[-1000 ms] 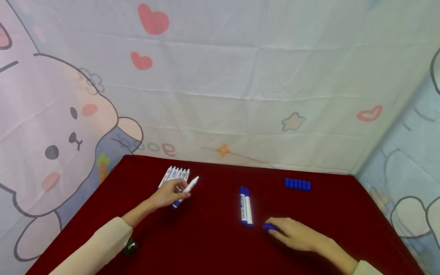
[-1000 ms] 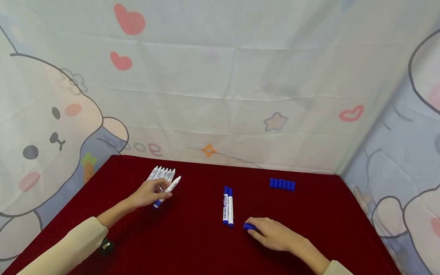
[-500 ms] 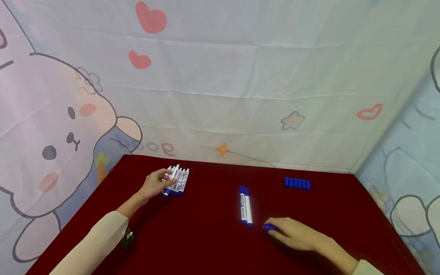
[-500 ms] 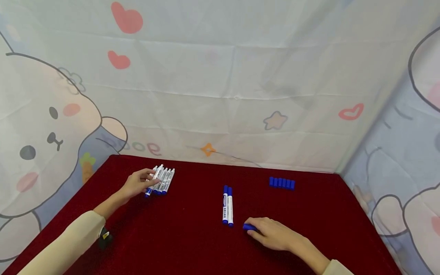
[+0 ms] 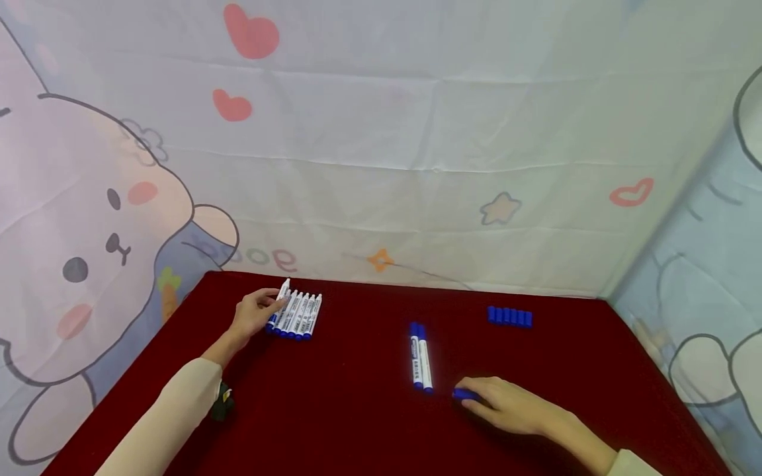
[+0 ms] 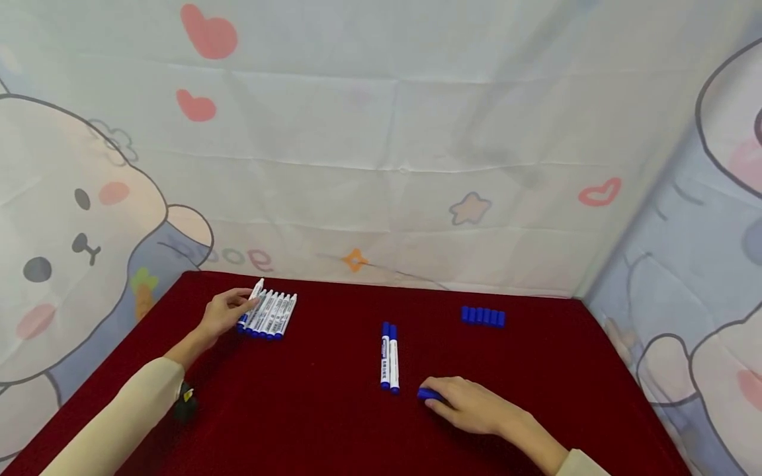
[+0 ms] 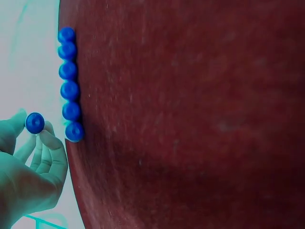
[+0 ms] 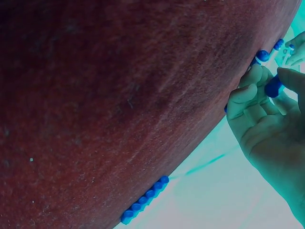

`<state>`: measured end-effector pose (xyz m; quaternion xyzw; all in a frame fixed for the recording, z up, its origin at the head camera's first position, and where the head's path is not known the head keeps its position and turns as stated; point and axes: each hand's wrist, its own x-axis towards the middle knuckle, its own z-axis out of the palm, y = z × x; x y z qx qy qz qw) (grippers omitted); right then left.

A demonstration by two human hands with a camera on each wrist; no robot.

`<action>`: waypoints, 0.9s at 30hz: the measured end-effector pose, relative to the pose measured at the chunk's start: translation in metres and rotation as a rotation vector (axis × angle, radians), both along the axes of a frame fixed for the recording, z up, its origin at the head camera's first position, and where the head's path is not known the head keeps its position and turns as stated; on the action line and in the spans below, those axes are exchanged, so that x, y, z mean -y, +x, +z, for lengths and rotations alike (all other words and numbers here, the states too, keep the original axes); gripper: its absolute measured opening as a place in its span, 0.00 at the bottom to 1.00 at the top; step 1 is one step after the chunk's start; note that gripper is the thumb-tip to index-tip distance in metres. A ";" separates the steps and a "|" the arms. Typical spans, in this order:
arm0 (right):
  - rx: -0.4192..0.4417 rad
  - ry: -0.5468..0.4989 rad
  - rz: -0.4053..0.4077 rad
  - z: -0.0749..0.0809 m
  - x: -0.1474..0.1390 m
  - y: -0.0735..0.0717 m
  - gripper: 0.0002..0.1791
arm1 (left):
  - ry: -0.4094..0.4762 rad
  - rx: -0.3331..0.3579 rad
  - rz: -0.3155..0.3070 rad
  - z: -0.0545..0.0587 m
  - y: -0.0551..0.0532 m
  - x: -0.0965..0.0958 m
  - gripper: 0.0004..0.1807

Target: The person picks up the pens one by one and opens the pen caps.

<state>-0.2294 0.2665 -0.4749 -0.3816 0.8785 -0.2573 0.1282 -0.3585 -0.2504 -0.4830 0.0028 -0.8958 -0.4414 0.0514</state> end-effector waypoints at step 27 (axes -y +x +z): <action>-0.004 0.016 -0.007 -0.001 0.001 0.003 0.19 | -0.183 0.131 0.063 -0.013 -0.013 0.011 0.26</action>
